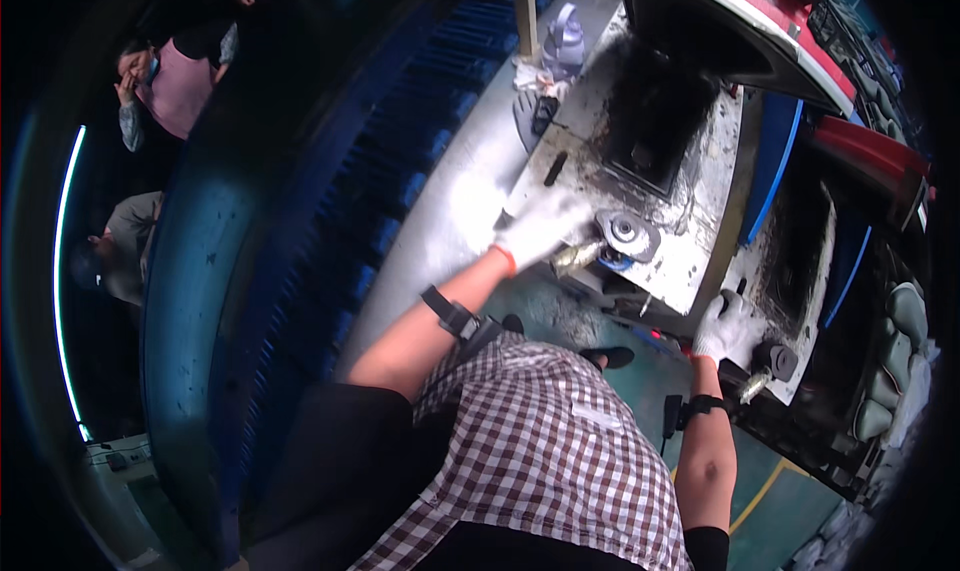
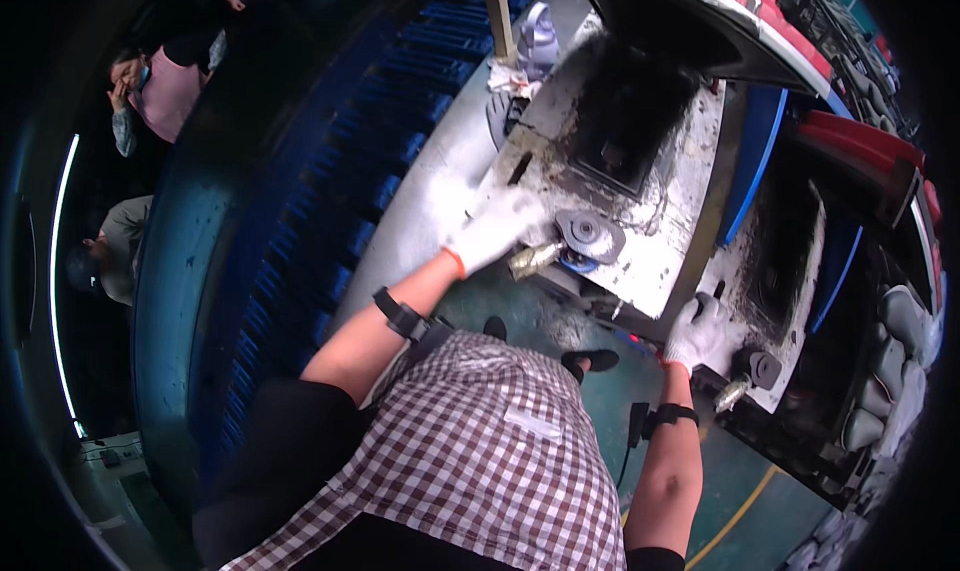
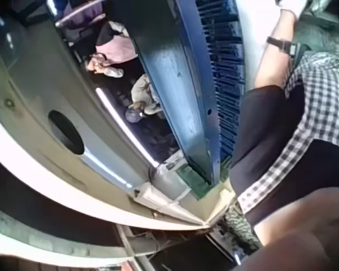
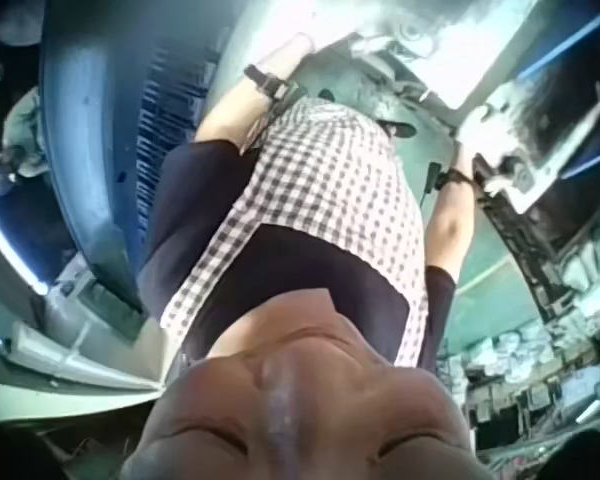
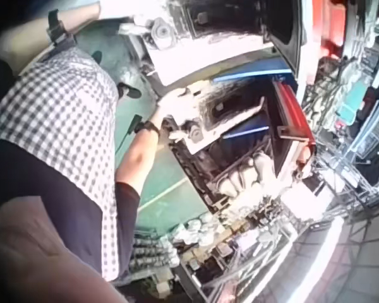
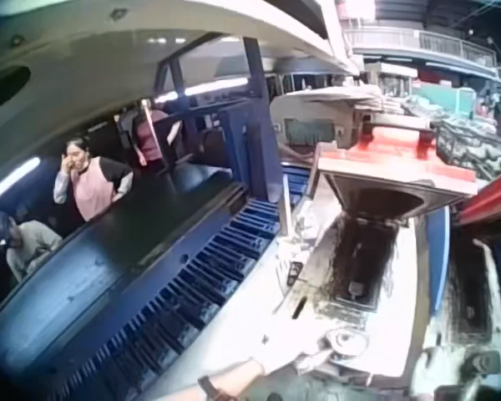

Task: Operating a heat-setting machine to shape shoe components.

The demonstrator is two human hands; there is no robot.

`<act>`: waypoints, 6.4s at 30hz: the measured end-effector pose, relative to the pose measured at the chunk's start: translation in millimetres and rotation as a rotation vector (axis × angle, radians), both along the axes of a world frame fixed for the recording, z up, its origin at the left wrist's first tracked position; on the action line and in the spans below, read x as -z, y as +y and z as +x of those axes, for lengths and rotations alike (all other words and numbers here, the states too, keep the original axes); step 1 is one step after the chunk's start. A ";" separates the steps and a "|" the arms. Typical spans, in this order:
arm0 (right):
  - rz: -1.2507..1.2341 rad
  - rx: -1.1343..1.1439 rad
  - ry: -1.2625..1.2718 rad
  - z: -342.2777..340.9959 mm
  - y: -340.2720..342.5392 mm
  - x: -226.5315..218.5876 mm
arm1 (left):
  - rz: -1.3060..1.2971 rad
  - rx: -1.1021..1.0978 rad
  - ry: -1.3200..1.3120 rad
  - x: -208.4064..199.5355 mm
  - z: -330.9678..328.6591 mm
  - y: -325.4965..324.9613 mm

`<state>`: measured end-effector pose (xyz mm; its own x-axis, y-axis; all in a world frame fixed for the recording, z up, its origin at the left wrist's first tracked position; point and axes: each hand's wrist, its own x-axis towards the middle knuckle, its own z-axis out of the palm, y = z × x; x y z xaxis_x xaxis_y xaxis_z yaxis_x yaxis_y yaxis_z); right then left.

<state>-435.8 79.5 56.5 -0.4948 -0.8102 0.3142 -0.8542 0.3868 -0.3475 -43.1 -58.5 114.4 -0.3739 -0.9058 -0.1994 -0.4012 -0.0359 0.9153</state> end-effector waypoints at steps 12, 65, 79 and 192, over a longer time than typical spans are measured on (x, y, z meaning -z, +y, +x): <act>0.271 -0.924 -1.048 194.8 -32.3 -146.8 | 0.449 -0.730 1.161 -67.8 23.8 -77.0; -0.640 -0.130 -1.471 66.5 -157.2 -150.4 | 0.709 0.593 0.327 -90.1 -119.8 89.4; -0.459 -0.338 -0.401 82.0 -126.8 -137.1 | 0.591 0.591 0.183 -77.5 -129.2 95.8; 0.042 0.066 0.042 -19.3 -21.7 15.3 | -0.263 -0.451 -0.453 79.4 26.0 -26.7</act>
